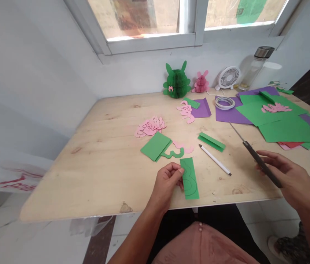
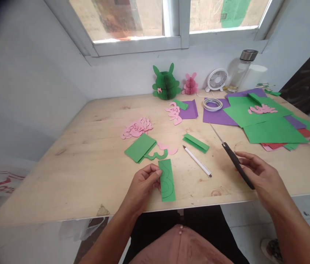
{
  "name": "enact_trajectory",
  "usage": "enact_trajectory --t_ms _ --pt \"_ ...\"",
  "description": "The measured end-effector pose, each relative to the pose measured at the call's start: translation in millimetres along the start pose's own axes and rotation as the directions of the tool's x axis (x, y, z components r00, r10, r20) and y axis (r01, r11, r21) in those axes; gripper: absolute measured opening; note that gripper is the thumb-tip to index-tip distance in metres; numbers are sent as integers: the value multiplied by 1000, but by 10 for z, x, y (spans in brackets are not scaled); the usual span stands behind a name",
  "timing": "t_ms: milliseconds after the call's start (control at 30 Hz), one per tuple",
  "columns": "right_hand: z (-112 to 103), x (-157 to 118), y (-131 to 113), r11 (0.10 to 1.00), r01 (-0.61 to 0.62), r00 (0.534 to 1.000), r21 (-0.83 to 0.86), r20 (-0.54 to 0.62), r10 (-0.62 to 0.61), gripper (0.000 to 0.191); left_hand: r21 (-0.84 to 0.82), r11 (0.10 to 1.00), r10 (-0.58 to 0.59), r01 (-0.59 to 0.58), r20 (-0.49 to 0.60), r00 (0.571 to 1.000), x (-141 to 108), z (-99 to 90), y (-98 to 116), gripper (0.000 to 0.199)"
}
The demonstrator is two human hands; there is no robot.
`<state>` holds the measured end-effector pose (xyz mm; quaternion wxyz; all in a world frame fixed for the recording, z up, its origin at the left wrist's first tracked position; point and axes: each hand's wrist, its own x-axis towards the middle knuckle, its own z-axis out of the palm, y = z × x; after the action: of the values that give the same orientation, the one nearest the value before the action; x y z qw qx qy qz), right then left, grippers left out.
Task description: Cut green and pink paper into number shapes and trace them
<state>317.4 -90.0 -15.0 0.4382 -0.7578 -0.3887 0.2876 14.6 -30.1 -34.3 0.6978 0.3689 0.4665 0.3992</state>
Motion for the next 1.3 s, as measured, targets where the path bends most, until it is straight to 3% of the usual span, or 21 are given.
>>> enact_trajectory --t_ms 133,267,433,533,633,767,967,1300 --pt "15 -170 -12 932 -182 982 314 97 159 52 7 1000 3 -3 -4 1000 3 5 3 20" --pt "59 -228 9 891 -236 970 387 153 191 51 1 1000 -9 9 -11 1000 3 8 9 21" --pt "110 -167 45 992 -42 999 122 -19 44 46 47 999 10 -10 -7 1000 9 -1 43 22" --pt "123 -106 88 988 99 991 -122 -75 -109 47 103 993 59 -57 -18 998 23 -18 95 21" --pt "132 -33 149 883 182 964 -432 -98 -247 45 146 986 82 -76 -34 996 44 -39 158 19" --pt "174 62 189 656 252 911 -712 -54 -410 44 205 970 143 -130 -49 989 91 -55 228 18" --pt "240 156 170 419 333 841 -845 65 -537 40 332 928 183 -167 -15 983 271 -27 268 15" --pt "176 168 127 305 397 816 -866 181 -548 34 427 888 172 -171 35 984 578 -4 236 11"
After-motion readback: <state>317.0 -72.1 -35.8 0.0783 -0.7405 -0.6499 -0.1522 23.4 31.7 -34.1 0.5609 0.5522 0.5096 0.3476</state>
